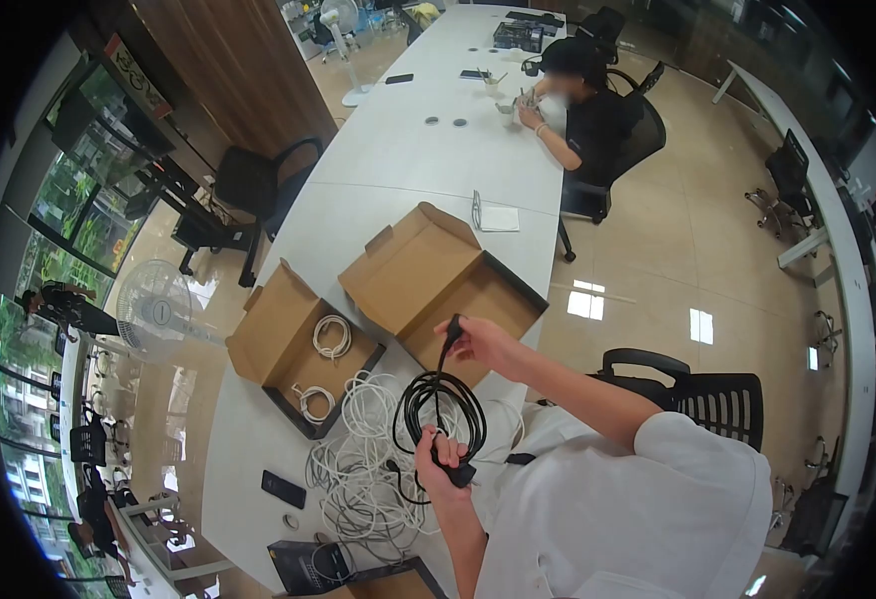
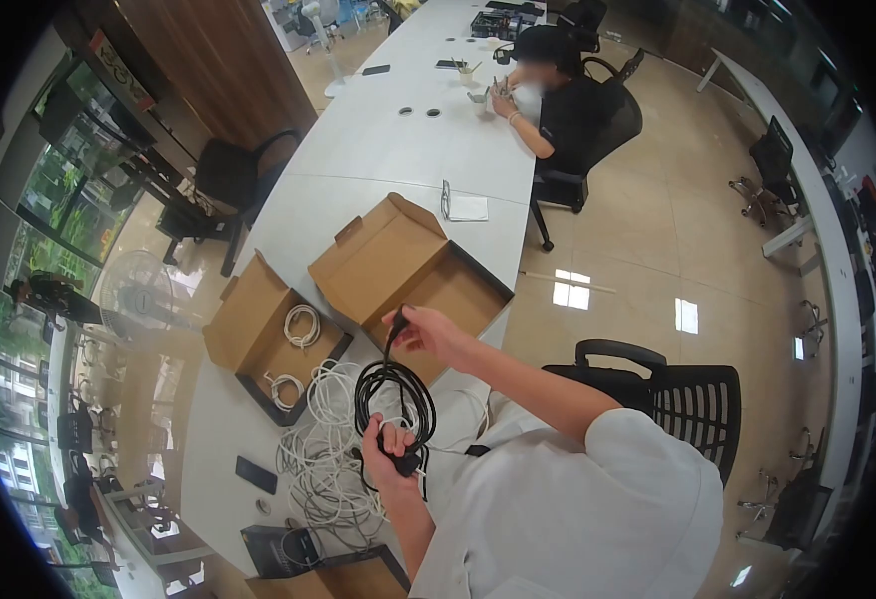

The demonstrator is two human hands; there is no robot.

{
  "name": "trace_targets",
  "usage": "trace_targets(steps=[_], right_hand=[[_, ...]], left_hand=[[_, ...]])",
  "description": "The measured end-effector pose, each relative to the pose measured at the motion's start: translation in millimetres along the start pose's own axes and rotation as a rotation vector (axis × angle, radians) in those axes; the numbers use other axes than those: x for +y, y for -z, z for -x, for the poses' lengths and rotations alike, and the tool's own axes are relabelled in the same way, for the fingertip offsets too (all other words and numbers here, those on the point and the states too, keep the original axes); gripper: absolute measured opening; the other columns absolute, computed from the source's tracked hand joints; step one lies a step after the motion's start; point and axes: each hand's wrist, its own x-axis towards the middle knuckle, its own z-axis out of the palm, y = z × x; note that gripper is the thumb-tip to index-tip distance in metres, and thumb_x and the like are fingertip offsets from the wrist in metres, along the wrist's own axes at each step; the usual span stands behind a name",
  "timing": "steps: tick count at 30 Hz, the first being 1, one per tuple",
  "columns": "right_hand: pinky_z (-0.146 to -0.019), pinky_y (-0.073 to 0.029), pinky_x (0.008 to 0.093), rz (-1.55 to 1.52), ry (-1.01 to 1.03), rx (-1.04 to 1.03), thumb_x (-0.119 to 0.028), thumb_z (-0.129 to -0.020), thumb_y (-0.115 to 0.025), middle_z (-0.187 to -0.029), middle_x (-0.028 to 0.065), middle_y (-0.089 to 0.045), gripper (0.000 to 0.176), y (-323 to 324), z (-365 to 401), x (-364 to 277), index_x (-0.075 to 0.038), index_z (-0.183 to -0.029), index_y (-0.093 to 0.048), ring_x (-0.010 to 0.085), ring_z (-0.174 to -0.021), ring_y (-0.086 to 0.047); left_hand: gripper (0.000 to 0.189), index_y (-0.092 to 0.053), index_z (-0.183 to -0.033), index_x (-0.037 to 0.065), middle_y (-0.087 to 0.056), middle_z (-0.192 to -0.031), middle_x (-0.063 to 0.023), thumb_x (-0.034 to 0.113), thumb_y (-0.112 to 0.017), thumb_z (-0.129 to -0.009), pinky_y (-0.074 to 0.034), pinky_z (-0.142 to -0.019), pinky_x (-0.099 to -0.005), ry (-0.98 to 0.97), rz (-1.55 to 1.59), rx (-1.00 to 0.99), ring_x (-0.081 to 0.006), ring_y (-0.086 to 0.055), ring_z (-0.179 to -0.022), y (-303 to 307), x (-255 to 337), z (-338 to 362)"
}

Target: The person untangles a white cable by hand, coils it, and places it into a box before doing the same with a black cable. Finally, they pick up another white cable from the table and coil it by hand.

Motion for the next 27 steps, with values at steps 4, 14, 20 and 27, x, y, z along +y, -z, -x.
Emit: trace_targets(steps=[4, 14, 20, 27], right_hand=[[-0.077, -0.045, 0.0289, 0.119, 0.062, -0.084, -0.042, -0.101, -0.029, -0.095, 0.0065, -0.064, 0.05, -9.4, -6.2, -13.1, -0.003, -0.116, -0.057, 0.0127, -0.084, -0.059], [-0.102, -0.035, 0.0343, 0.646, -0.077, -0.488, -0.026, -0.086, -0.063, -0.128, 0.0136, -0.049, 0.064, -67.9, -9.7, 16.0, -0.003, -0.138, -0.034, 0.0209, -0.121, -0.044], [-0.098, -0.039, 0.036, 0.967, 0.195, -0.44, -0.017, -0.069, -0.076, -0.127, 0.0214, -0.047, 0.094, -65.8, -8.1, 75.2, -0.001, -0.143, -0.019, 0.029, -0.116, -0.049], [-0.077, -0.049, 0.0368, 1.25, 0.082, -0.34, -0.04, -0.076, -0.071, -0.093, 0.0201, -0.063, 0.072, -58.4, -1.1, 49.0, 0.003, -0.126, -0.043, 0.0336, -0.088, -0.062]], left_hand=[[0.009, -0.05, -0.094, 0.011, -0.032, -0.05, 0.0048, 0.02, -0.051, -0.092, -0.032, -0.051, -0.0237, -0.065, 0.054, 0.024, -0.007, -0.032, -0.043, 3.1, -0.4, -0.3], [0.005, -0.05, -0.092, 0.01, -0.031, -0.05, 0.006, 0.014, -0.049, -0.088, -0.032, -0.047, -0.0213, -0.217, 0.222, 0.001, -0.005, -0.031, -0.041, 17.4, 24.1, 14.2], [0.01, -0.052, -0.095, 0.009, -0.031, -0.048, 0.005, 0.012, -0.045, -0.088, -0.03, -0.046, -0.0222, -0.261, 0.195, -0.188, -0.006, -0.031, -0.039, 22.9, 29.7, 26.6], [0.012, -0.052, -0.098, 0.007, -0.034, -0.048, 0.0019, 0.011, -0.047, -0.088, -0.035, -0.048, -0.0271, -0.191, -0.082, -0.177, -0.0095, -0.033, -0.039, 16.4, 23.8, 30.4]])
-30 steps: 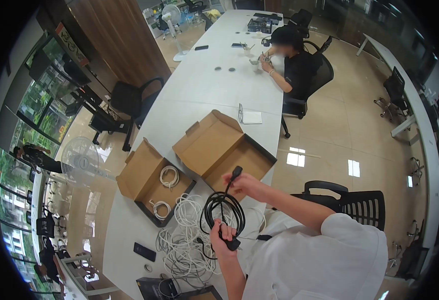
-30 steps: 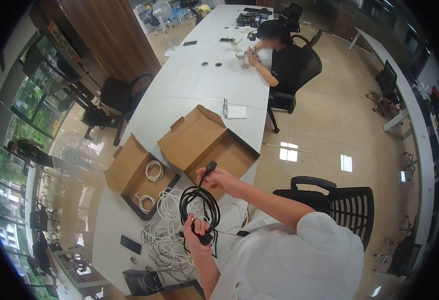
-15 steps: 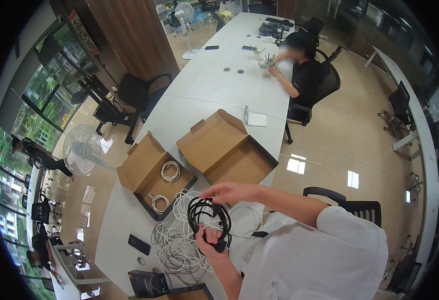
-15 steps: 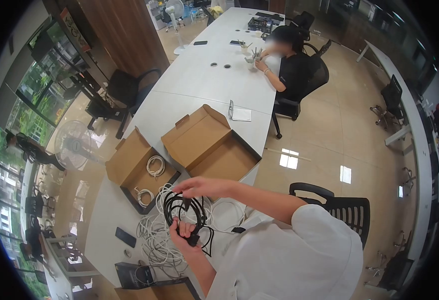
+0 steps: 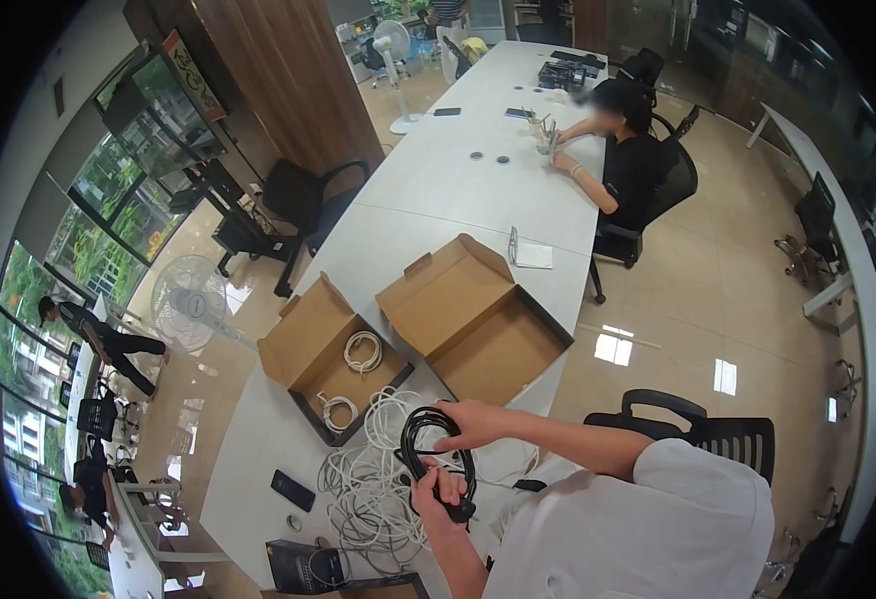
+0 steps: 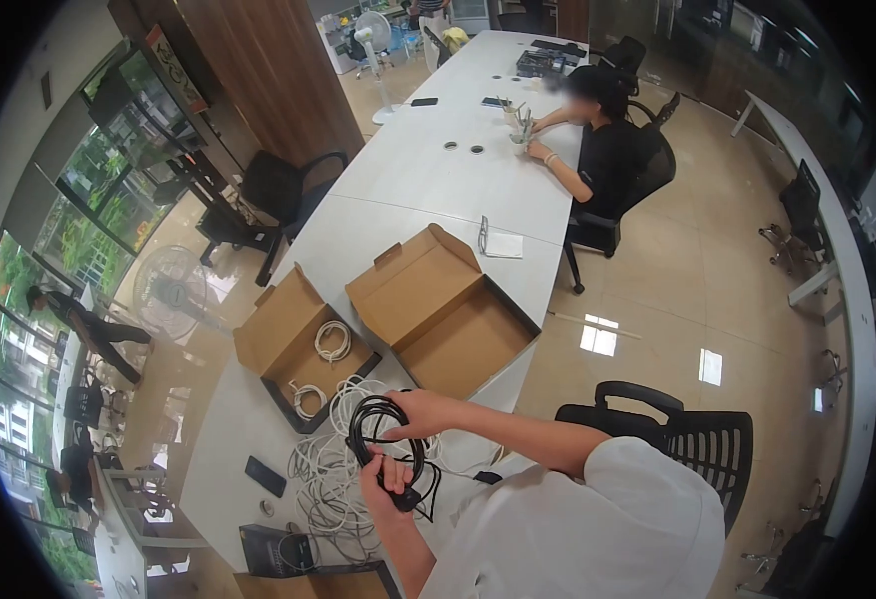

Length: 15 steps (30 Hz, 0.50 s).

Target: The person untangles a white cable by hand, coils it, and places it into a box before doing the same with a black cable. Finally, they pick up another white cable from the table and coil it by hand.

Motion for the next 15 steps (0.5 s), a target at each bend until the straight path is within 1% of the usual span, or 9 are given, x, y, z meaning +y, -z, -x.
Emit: trace_targets(steps=[3, 6, 7, 10, 11, 14, 15], right_hand=[[-0.068, -0.048, 0.0369, 0.078, -0.022, -0.183, -0.047, -0.078, -0.07, -0.082, 0.0147, -0.065, 0.07, 19.7, 9.9, 9.0, 0.003, -0.121, -0.048, 0.0301, -0.077, -0.063], [-0.064, -0.047, 0.0334, 0.006, 0.023, -0.19, -0.045, -0.078, -0.07, -0.077, 0.0117, -0.062, 0.067, 46.0, 25.7, 19.6, 0.003, -0.12, -0.049, 0.0243, -0.07, -0.06], [-0.062, -0.046, 0.031, -0.051, 0.061, -0.14, -0.03, -0.078, -0.072, -0.072, 0.0087, -0.057, 0.057, 50.8, 30.5, 26.2, 0.002, -0.12, -0.05, 0.0195, -0.065, -0.055], [-0.065, -0.047, 0.0311, -0.056, 0.074, -0.004, -0.017, -0.073, -0.068, -0.073, 0.0077, -0.058, 0.05, 68.5, 42.5, 31.0, -0.002, -0.117, -0.052, 0.0202, -0.069, -0.056], [-0.066, -0.046, 0.0304, -0.12, 0.039, 0.032, -0.005, -0.067, -0.063, -0.077, 0.0058, -0.055, 0.051, 70.7, 47.3, 28.7, -0.003, -0.117, -0.052, 0.0174, -0.071, -0.055], [-0.069, -0.046, 0.029, -0.252, 0.041, 0.289, -0.005, -0.07, -0.064, -0.085, 0.0047, -0.055, 0.048, 57.1, 53.4, 38.5, -0.003, -0.116, -0.052, 0.0161, -0.076, -0.054], [-0.071, -0.046, 0.029, -0.427, -0.01, 0.339, -0.005, -0.072, -0.065, -0.087, 0.0058, -0.056, 0.048, 51.2, 53.4, 43.3, -0.003, -0.117, -0.051, 0.0167, -0.08, -0.055]], left_hand=[[0.011, -0.053, -0.096, 0.008, -0.031, -0.048, 0.0048, 0.017, -0.05, -0.09, -0.034, -0.049, -0.0247, 0.121, -0.002, 0.06, -0.0077, -0.032, -0.04, 1.0, 7.0, 0.2], [0.014, -0.054, -0.097, 0.007, -0.031, -0.048, 0.0055, 0.02, -0.051, -0.091, -0.035, -0.05, -0.0253, 0.274, -0.019, 0.137, -0.0073, -0.033, -0.04, 13.2, 9.9, 1.3], [0.017, -0.055, -0.099, 0.006, -0.032, -0.048, 0.0058, 0.021, -0.052, -0.091, -0.037, -0.051, -0.0259, 0.3, -0.027, 0.114, -0.007, -0.033, -0.041, 20.0, 9.8, 3.0], [0.019, -0.056, -0.1, 0.005, -0.033, -0.049, 0.0057, 0.022, -0.053, -0.09, -0.039, -0.053, -0.027, 0.353, -0.032, 0.012, -0.0069, -0.033, -0.041, 31.3, 10.0, 8.2], [0.024, -0.056, -0.102, 0.005, -0.034, -0.049, 0.0046, 0.025, -0.051, -0.092, -0.04, -0.054, -0.0278, 0.359, -0.056, -0.011, -0.0079, -0.034, -0.042, 33.2, 7.9, 9.9], [0.029, -0.056, -0.103, 0.004, -0.035, -0.049, 0.003, 0.029, -0.048, -0.093, -0.04, -0.055, -0.029, 0.32, -0.067, -0.01, -0.0095, -0.036, -0.043, 21.7, 2.1, 17.2], [0.032, -0.055, -0.104, 0.004, -0.035, -0.05, 0.0018, 0.032, -0.046, -0.093, -0.041, -0.056, -0.0298, 0.308, -0.043, -0.037, -0.0114, -0.037, -0.043, 24.9, 0.0, 16.9]])
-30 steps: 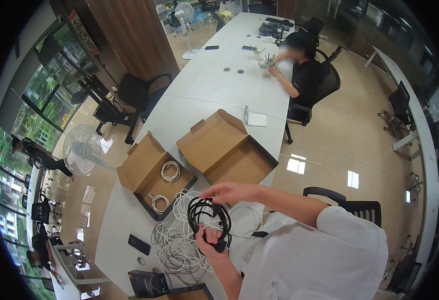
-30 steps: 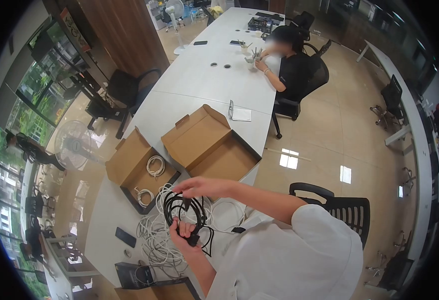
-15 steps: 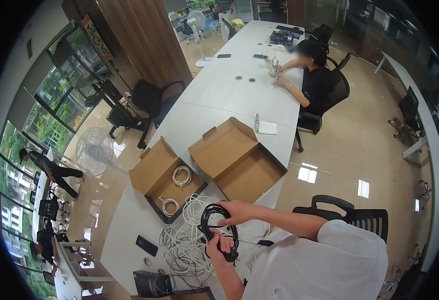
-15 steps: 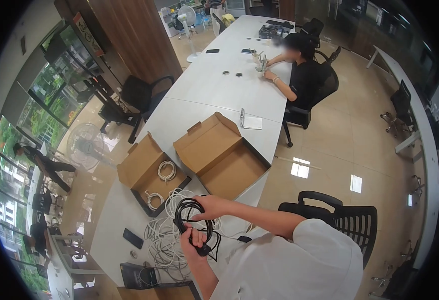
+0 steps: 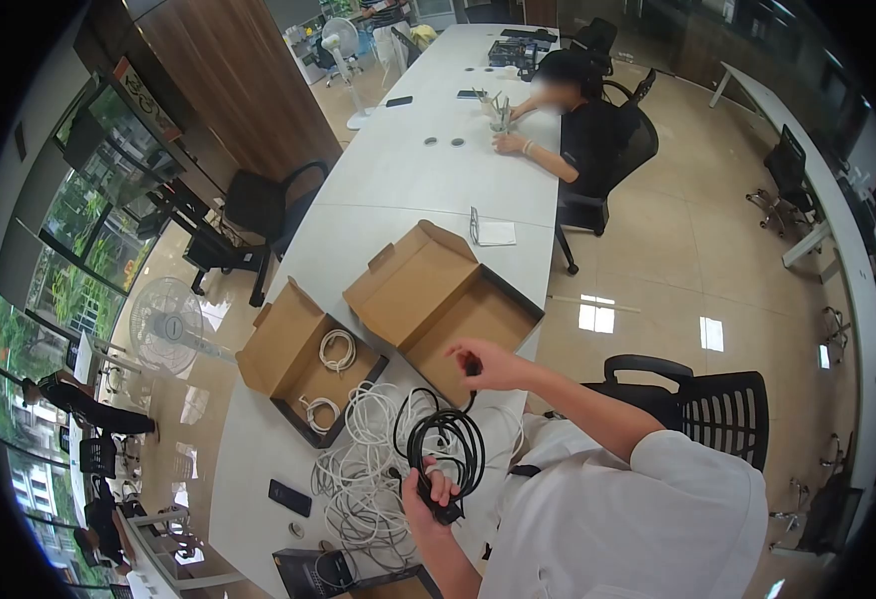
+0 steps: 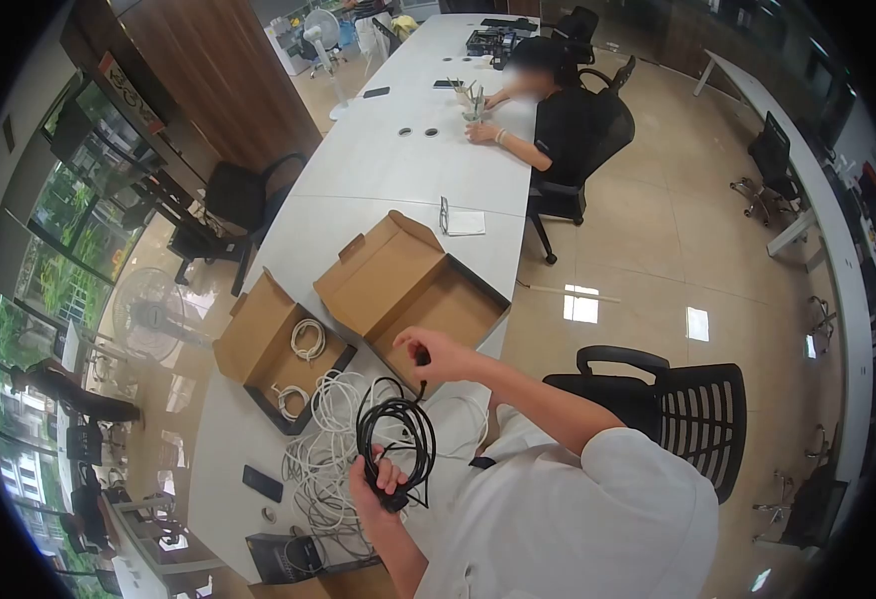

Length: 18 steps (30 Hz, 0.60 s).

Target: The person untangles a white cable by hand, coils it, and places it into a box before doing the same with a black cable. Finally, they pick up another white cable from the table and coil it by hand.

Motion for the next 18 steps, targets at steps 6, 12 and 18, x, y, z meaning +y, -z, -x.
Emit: trace_targets(steps=[6, 12, 18], right_hand=[[-0.086, -0.046, 0.0355, 0.268, -0.005, 0.24, -0.022, -0.084, -0.067, -0.109, 0.0142, -0.057, 0.051, -34.7, 19.9, 22.5, -0.002, -0.126, -0.047, 0.0238, -0.111, -0.053], [-0.091, -0.044, 0.0383, -0.076, 0.084, -0.339, -0.027, -0.084, -0.068, -0.124, 0.0128, -0.052, 0.059, -63.9, 42.2, -44.2, -0.005, -0.133, -0.044, 0.0233, -0.114, -0.05], [-0.09, -0.045, 0.036, 0.126, 0.437, -0.408, -0.016, -0.08, -0.071, -0.123, 0.0134, -0.057, 0.062, -74.1, 42.0, -71.8, -0.005, -0.134, -0.044, 0.0268, -0.105, -0.057]], left_hand=[[0.026, -0.051, -0.102, 0.006, -0.042, -0.062, -0.0001, 0.031, -0.045, -0.096, -0.043, -0.066, -0.0316, -0.229, 0.181, -0.088, -0.0124, -0.042, -0.056, -14.8, -10.3, -7.5], [0.019, -0.05, -0.1, 0.011, -0.049, -0.082, -0.0009, 0.028, -0.055, -0.094, -0.042, -0.09, -0.0375, -0.52, 0.178, 0.011, -0.0152, -0.05, -0.083, -16.2, -12.9, -17.8], [0.018, -0.057, -0.1, 0.005, -0.059, -0.097, -0.006, 0.022, -0.051, -0.096, -0.043, -0.09, -0.0374, -0.505, 0.151, 0.078, -0.0189, -0.056, -0.094, -8.9, -7.7, -17.9]])
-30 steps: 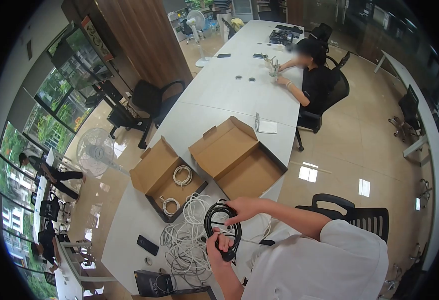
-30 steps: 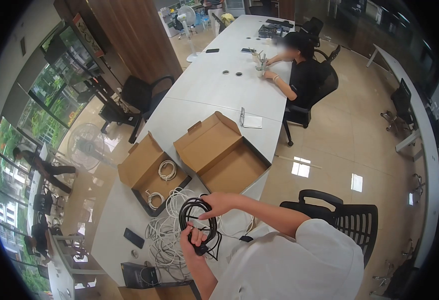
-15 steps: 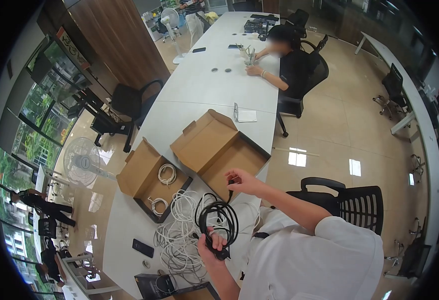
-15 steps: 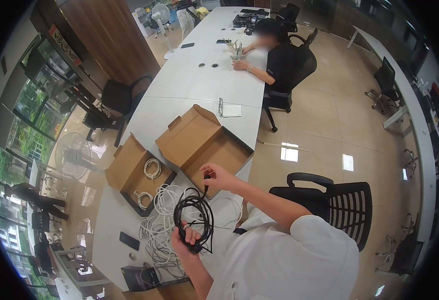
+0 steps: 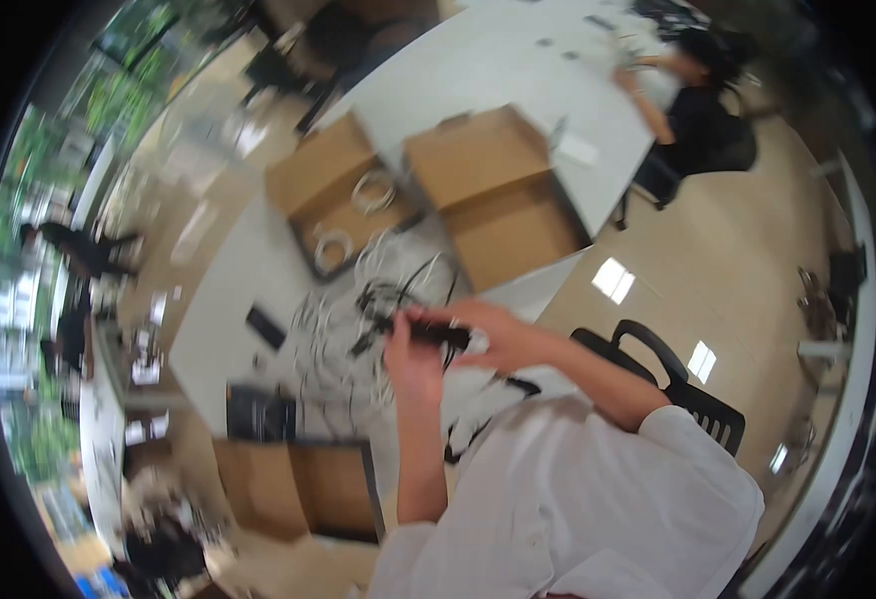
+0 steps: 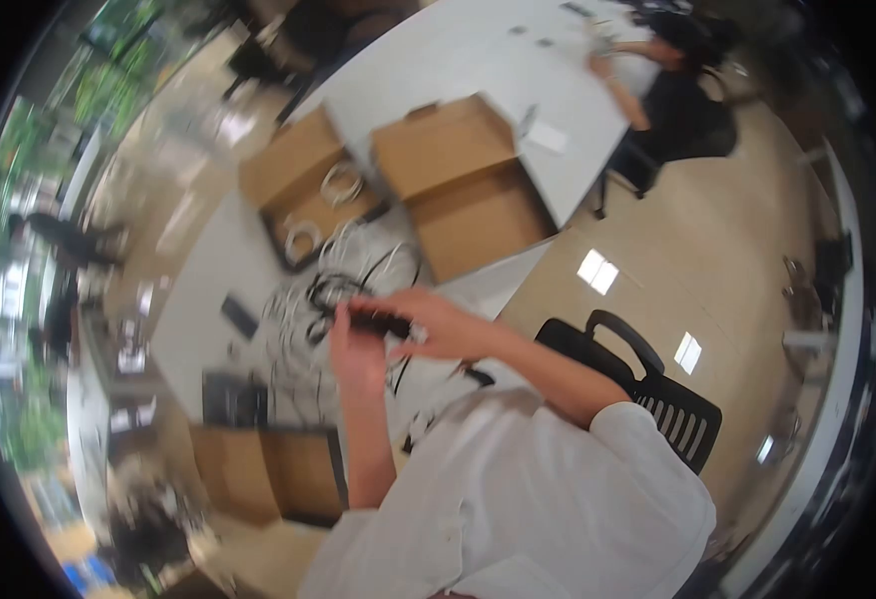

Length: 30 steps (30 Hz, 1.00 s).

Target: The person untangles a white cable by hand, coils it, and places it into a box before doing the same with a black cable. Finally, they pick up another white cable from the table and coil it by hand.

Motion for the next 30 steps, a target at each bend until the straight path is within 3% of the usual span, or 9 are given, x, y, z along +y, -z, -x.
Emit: trace_targets(steps=[3, 8, 14, 18, 26, 30], right_hand=[[-0.086, -0.047, 0.0335, -0.147, -0.206, 0.056, -0.006, -0.078, -0.07, -0.112, 0.0139, -0.062, 0.057, -8.1, 4.0, 3.2, -0.006, -0.13, -0.048, 0.0237, -0.099, -0.061], [-0.084, -0.047, 0.0294, -0.203, -0.394, 0.081, -0.001, -0.079, -0.066, -0.102, 0.0063, -0.064, 0.05, 3.9, 7.8, 5.7, -0.006, -0.126, -0.052, 0.0148, -0.091, -0.06], [-0.076, -0.048, 0.0237, -0.26, -0.366, 0.333, 0.0, -0.079, -0.068, -0.104, 0.0043, -0.058, 0.035, 13.9, 1.1, 10.3, -0.002, -0.112, -0.057, 0.01, -0.088, -0.058], [-0.079, -0.048, 0.0232, -0.424, -0.392, 0.368, -0.001, -0.081, -0.068, -0.104, 0.0039, -0.058, 0.03, 19.1, 6.1, 27.9, 0.0, -0.11, -0.057, 0.0099, -0.092, -0.057], [-0.083, -0.047, 0.0228, -0.458, -0.361, 0.319, 0.001, -0.084, -0.063, -0.11, 0.005, -0.056, 0.029, 6.9, 14.0, 32.8, 0.0, -0.112, -0.058, 0.0108, -0.098, -0.055], [-0.089, -0.045, 0.0254, -0.463, -0.335, 0.222, 0.006, -0.084, -0.056, -0.117, 0.0071, -0.053, 0.037, -5.1, 17.4, 34.0, -0.001, -0.12, -0.056, 0.014, -0.108, -0.053]], left_hand=[[0.019, -0.055, -0.11, 0.007, -0.059, -0.108, -0.0074, 0.019, -0.051, -0.096, -0.04, -0.096, -0.0353, -0.012, 0.09, -0.059, -0.0185, -0.053, -0.106, -6.8, 0.4, 7.3], [0.019, -0.053, -0.111, 0.005, -0.061, -0.107, -0.0095, 0.014, -0.051, -0.095, -0.045, -0.089, -0.0299, 0.029, -0.187, 0.024, -0.0167, -0.058, -0.096, -10.2, 4.0, 10.9], [0.02, -0.053, -0.11, 0.002, -0.064, -0.09, -0.0078, 0.016, -0.05, -0.095, -0.05, -0.07, -0.0275, 0.113, -0.428, 0.112, -0.0151, -0.061, -0.073, -18.8, 11.6, 7.2], [0.018, -0.053, -0.107, 0.003, -0.056, -0.074, -0.0028, 0.018, -0.049, -0.096, -0.048, -0.058, -0.0254, 0.079, -0.485, 0.116, -0.0122, -0.058, -0.062, -17.7, 6.1, 4.8], [0.02, -0.053, -0.1, 0.0, -0.056, -0.068, -0.0024, 0.02, -0.053, -0.096, -0.044, -0.054, -0.0224, 0.021, -0.613, 0.076, -0.01, -0.056, -0.058, -23.7, 9.4, -8.1], [0.02, -0.055, -0.095, 0.0, -0.055, -0.065, -0.0013, 0.02, -0.054, -0.095, -0.042, -0.052, -0.0213, -0.022, -0.645, 0.104, -0.0088, -0.051, -0.055, -21.6, 5.8, -13.4]])
